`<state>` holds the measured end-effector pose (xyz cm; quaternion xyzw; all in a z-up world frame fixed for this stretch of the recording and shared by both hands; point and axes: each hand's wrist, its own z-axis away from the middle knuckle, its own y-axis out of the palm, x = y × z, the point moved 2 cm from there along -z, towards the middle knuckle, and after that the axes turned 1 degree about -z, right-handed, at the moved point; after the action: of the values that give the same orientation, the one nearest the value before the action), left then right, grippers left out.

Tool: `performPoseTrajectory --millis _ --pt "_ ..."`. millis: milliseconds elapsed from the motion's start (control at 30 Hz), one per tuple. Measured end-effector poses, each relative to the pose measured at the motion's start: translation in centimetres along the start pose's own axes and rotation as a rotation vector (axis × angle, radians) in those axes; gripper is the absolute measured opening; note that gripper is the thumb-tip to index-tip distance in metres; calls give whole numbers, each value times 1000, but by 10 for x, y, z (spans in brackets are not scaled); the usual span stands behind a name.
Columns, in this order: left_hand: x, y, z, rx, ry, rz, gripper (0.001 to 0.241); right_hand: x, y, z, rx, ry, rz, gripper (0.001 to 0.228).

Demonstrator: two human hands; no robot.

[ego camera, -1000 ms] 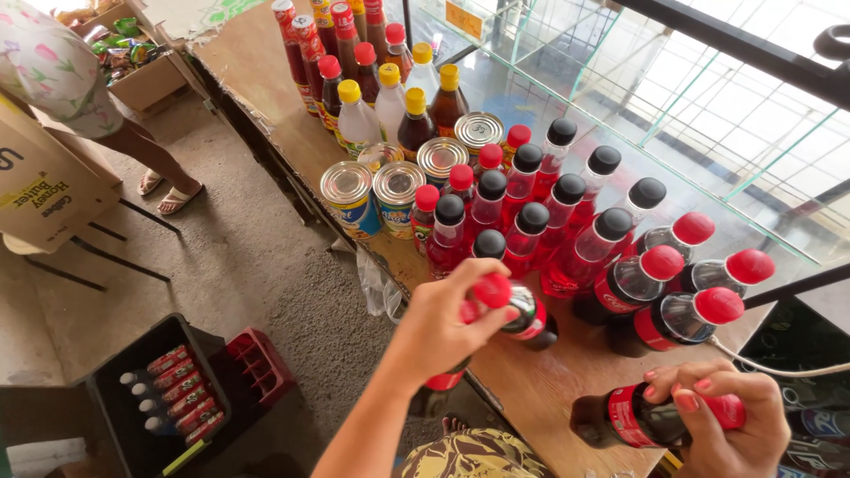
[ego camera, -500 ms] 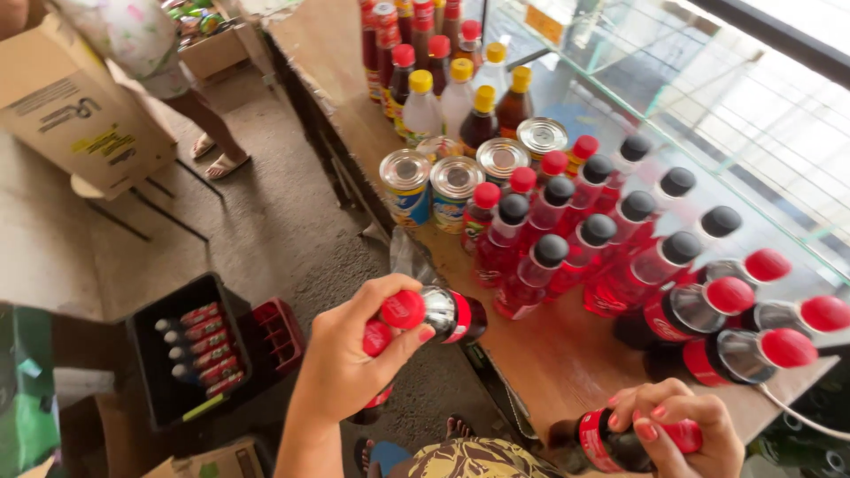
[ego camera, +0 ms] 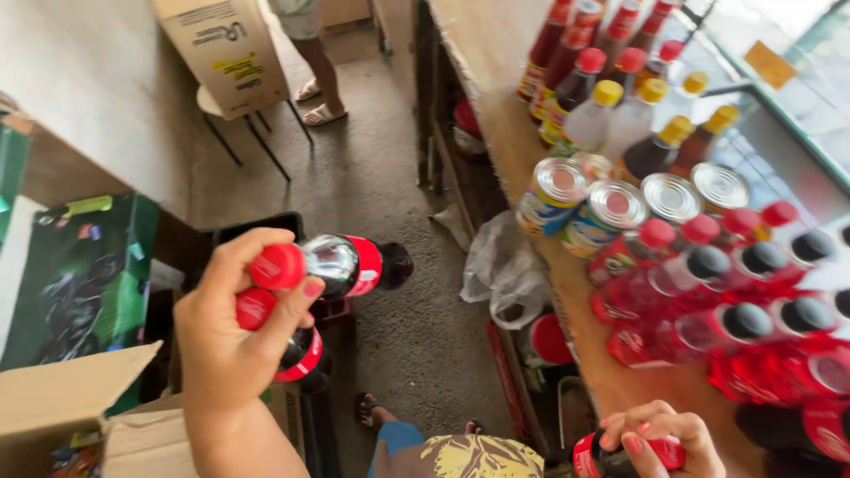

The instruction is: Restocking and organizing various food and beverage items on retail shelves in a small shop.

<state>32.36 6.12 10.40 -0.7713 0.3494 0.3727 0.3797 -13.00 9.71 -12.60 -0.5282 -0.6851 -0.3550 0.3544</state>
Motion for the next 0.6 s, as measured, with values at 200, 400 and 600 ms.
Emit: performPoseTrajectory --millis 200,400,600 --pt "24 -85 -40 -92 25 -84 40 -21 78 -65 -41 -1 -26 21" --pt "45 -169 -65 -191 59 -174 40 -45 180 -136 -88 1 -63 18" --pt "62 -250 -49 -308 27 -256 42 -86 289 -192 1 50 -181 18"
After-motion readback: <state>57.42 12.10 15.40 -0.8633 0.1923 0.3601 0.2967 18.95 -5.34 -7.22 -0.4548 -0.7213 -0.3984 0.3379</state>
